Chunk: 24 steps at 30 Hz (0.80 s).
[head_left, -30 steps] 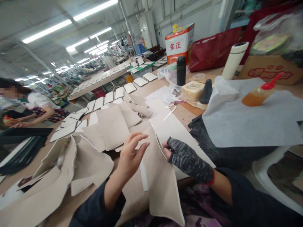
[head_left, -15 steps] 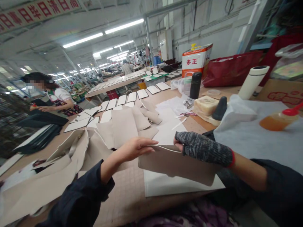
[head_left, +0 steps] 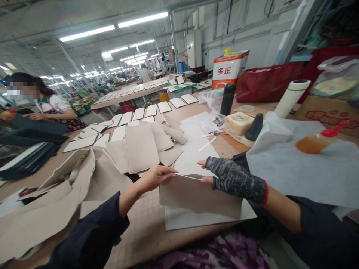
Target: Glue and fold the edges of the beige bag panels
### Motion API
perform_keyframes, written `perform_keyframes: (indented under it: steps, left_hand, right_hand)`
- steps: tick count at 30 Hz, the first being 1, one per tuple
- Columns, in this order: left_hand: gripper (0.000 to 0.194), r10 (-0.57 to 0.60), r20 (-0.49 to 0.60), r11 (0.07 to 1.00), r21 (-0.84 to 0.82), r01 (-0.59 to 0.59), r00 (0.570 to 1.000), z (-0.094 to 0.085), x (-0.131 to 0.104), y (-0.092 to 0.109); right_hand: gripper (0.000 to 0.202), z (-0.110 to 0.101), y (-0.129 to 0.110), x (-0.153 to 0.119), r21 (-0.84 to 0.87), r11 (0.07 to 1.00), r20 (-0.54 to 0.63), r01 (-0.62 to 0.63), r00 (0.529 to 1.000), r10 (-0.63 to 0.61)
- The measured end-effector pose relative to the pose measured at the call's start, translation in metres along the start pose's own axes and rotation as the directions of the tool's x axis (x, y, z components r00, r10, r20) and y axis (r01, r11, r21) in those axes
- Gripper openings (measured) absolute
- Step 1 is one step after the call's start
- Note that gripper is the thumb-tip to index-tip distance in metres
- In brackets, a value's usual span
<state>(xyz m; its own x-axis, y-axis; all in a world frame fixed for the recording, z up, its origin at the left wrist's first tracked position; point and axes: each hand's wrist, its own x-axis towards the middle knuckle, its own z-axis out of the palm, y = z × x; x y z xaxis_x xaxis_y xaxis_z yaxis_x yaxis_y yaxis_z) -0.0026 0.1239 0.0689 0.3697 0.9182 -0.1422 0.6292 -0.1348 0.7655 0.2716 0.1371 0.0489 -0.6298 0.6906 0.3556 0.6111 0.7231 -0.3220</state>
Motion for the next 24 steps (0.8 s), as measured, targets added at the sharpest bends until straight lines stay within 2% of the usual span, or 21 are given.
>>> perform_keyframes:
  steps: [3,7,13,17,22,24]
  left_hand:
    - [0.035,-0.056,-0.01,0.996,-0.065,0.055,0.998,0.0,0.0,-0.003]
    - [0.032,-0.03,-0.016,0.999,-0.034,0.029,0.999,0.0,0.002,-0.001]
    - [0.022,0.171,-0.02,0.963,0.214,-0.163,0.985,0.01,0.01,0.012]
    - [0.025,0.223,0.076,0.895,0.379,-0.235,0.972,0.025,0.021,0.025]
    - [0.029,0.292,0.207,0.799,0.484,-0.358,0.934,0.039,0.029,0.034]
    - [0.03,0.315,0.221,0.765,0.516,-0.385,0.923,0.043,0.031,0.035]
  right_hand:
    - [0.044,0.006,0.0,-0.018,-0.178,0.983,-0.006,0.05,0.999,-0.052]
    - [0.023,0.015,0.006,-0.023,-0.247,0.967,0.011,0.066,0.998,-0.066]
    - [0.018,0.008,0.013,-0.004,-0.203,0.968,0.165,0.15,0.979,-0.117]
    - [0.02,-0.003,0.01,0.006,-0.13,0.976,0.261,0.175,0.956,-0.137]
    - [0.021,0.0,0.019,0.012,-0.033,0.984,0.274,0.177,0.948,-0.161]
    - [0.022,0.003,0.023,0.013,-0.037,0.982,0.28,0.187,0.945,-0.17]
